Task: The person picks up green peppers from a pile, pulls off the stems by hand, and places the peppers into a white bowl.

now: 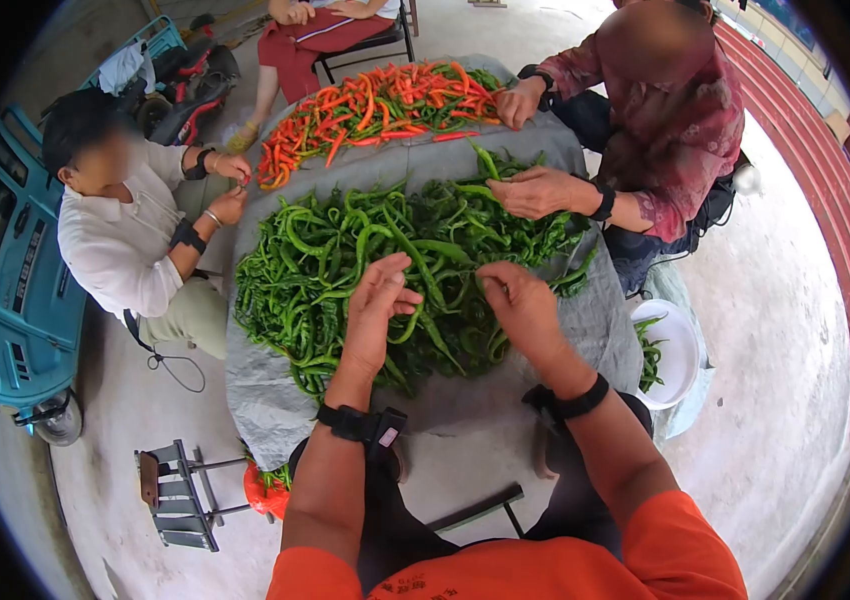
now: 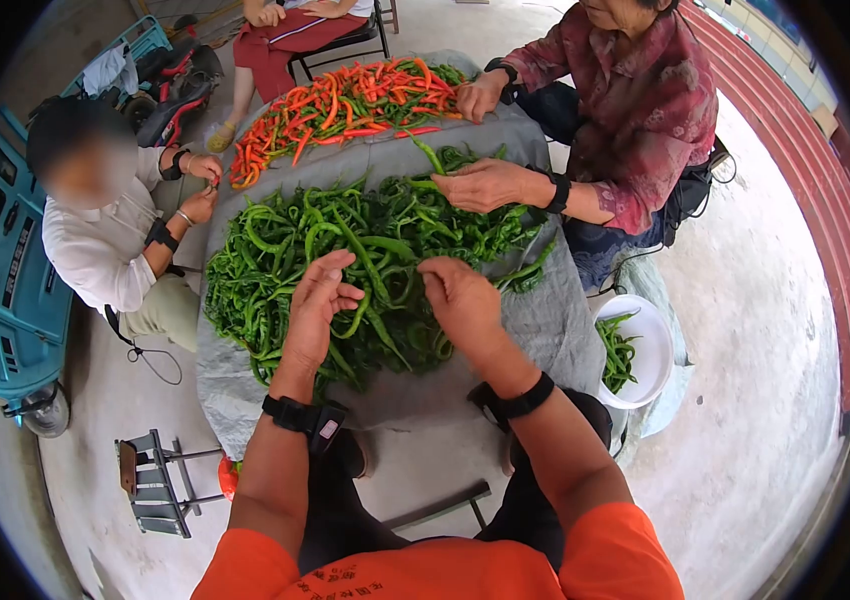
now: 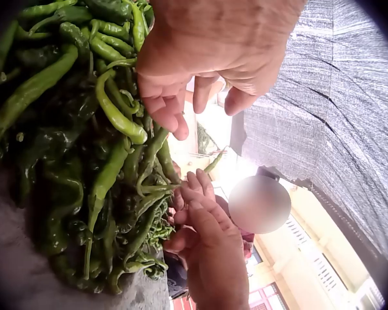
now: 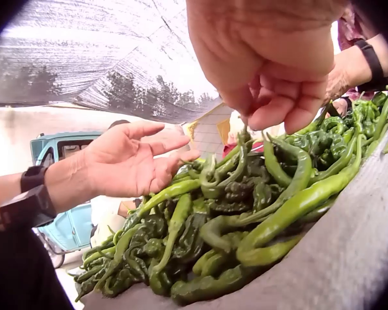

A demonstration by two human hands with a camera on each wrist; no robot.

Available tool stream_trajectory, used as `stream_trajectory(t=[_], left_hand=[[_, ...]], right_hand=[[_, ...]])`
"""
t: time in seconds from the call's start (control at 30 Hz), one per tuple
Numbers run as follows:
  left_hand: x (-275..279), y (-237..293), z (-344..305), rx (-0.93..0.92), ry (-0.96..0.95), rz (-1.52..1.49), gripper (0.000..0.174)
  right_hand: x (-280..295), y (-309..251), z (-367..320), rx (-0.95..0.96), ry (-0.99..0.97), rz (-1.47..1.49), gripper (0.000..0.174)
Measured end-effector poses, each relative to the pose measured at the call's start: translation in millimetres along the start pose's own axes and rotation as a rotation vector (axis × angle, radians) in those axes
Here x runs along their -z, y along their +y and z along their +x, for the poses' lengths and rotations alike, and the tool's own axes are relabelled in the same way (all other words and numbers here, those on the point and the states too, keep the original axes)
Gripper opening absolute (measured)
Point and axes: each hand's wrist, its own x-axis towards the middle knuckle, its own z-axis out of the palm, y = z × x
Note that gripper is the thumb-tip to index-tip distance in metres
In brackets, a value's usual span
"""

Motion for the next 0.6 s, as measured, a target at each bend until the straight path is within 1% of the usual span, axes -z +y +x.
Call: stream_trajectory(t=[0.03, 0.13, 0.17, 0.27, 0.3, 0.4, 0.5, 0.6], left_hand=[[-1, -2, 1, -0.004, 0.002, 0.015, 0.034], [-4, -6, 3, -0.018, 0.003, 0.076, 0.032], [-4, -7, 4, -0.02, 0.001, 0.08, 0.031], [-6, -8, 3, -0.026, -0.007, 0.098, 0.029], [-7, -8, 2, -0.027, -0.015, 0.109, 0.029], [-7, -9, 1, -0.027, -0.03, 0.142, 0.029], [-6, -8, 0, -0.022, -0.04, 0.161, 0.029], [-5, -7, -1, -0.018, -0.052, 0.199, 0.029]], right_hand=[[4, 8, 3, -0.03, -0.021, -0.066, 0.017], [16, 26, 7, -0.129, -0.009, -0.262, 0.022], [20, 29, 9, -0.211, -0.041, -0.278, 0.029], [27, 37, 16, -0.271, 0.1, -0.313, 0.033], [31, 42, 20, -0.308, 0.069, -0.283, 0.042], [28, 71, 27, -0.355, 0.06, -0.342, 0.051], [25, 93, 32, -0.369, 0.041, -0.278, 0.059], [25, 102, 39, -0.386, 0.029, -0.306, 0.06]])
